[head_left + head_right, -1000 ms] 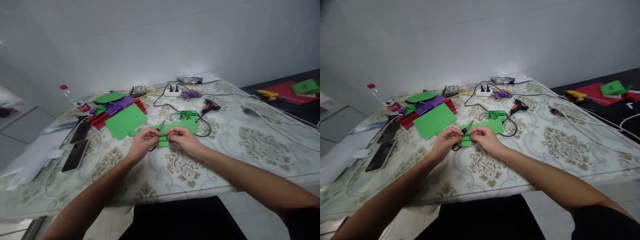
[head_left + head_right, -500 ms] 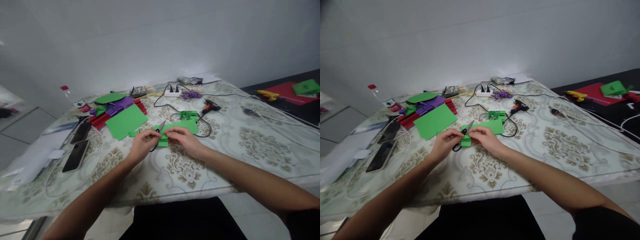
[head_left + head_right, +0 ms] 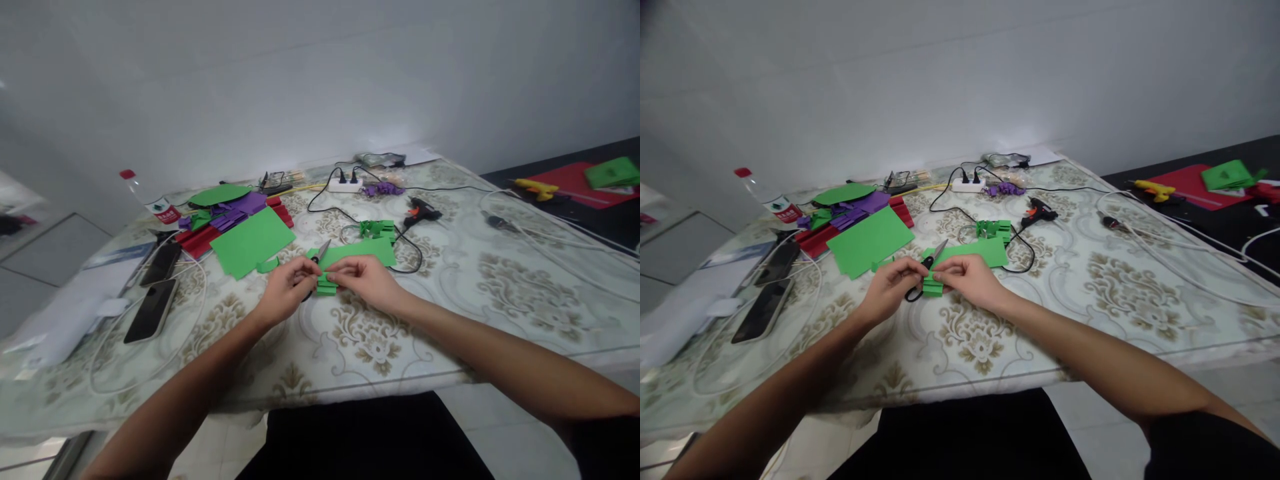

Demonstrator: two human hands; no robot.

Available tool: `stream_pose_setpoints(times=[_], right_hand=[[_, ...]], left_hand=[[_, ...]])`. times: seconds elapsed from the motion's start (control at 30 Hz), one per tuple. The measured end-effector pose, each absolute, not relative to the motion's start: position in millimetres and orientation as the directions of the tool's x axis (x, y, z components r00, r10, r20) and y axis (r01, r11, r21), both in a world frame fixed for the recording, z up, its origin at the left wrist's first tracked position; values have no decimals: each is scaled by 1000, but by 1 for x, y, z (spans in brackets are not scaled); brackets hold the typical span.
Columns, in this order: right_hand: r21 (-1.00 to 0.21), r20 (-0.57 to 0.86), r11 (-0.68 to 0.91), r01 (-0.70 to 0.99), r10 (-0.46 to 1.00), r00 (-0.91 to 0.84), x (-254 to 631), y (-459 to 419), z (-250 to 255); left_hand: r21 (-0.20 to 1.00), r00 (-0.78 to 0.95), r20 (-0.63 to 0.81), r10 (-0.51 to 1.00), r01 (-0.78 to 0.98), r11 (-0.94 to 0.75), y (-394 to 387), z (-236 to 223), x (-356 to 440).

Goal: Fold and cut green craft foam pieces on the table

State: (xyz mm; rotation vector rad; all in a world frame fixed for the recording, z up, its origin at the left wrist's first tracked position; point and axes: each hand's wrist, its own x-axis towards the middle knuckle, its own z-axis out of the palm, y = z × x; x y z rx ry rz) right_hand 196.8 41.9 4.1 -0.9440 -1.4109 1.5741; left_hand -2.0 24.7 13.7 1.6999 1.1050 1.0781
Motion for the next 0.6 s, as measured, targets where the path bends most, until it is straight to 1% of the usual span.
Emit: stream_pose_setpoints(times=[0.17,0.4,0.6], right_hand=[[-996,84,77,-32,918,-387,196,39,3],[-990,120,139,20,910,-396,197,41,-2],[-970,181,233,71,887,-426,198,41,-2]], left_hand=[[950,258,188,948,197,-242,28,8,-1],[945,301,140,943,243,-218,32,6,-4],[963,284,108,953,210,-172,31,11,-1]])
